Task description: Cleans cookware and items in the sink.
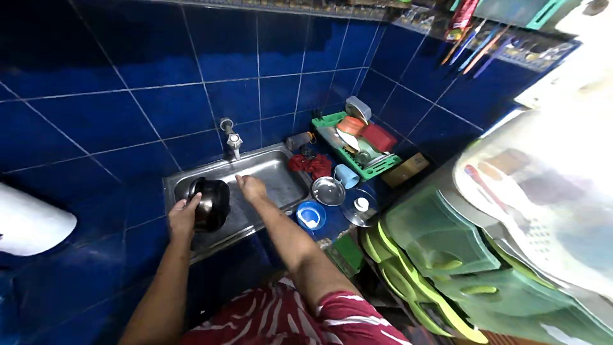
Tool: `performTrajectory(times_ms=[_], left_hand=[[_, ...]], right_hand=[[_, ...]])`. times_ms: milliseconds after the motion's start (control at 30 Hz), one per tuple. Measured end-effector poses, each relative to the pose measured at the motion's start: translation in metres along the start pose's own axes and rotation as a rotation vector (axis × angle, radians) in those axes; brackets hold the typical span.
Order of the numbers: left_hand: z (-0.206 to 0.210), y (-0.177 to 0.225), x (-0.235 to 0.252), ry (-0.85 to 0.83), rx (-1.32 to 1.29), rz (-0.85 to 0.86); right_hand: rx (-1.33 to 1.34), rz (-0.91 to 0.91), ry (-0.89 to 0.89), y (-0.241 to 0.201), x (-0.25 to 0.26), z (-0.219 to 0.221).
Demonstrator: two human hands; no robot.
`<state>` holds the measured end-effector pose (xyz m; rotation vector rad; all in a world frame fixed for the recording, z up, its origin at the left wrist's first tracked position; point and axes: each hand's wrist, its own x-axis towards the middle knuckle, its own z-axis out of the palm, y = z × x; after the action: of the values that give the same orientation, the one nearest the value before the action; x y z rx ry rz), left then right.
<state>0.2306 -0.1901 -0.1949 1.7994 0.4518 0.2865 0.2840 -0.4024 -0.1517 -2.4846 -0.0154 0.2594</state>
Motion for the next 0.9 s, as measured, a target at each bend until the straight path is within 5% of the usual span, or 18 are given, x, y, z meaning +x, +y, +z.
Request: performTrajectory(times_ms=[133,433,600,767,900], left_hand=[[-0.008,-0.006,0.005,-0.028,0.037,0.042],[0.002,-0.015,0.004,-0.154,0.239,0.054],[0.010,-0.018,0.013,-0.208,0.217,0.046],[0.029,-0.021,0.022,-0.297,0.208,0.066],[0.044,-0.025,0.029,-0.388,0.332,0.055]], right_hand=[[0.165,0.091,-0.241,0.052,-0.002,0.051],[0.656,0.288,0.080,0.120,-0.069,-0.003],[0.371,0.391,0.255,0.191,-0.101,-0.050],[-0.028,0.400,0.306,0.206,-0.119,-0.046],[0.013,0.255,0.059,0.216,-0.119,-0.022]])
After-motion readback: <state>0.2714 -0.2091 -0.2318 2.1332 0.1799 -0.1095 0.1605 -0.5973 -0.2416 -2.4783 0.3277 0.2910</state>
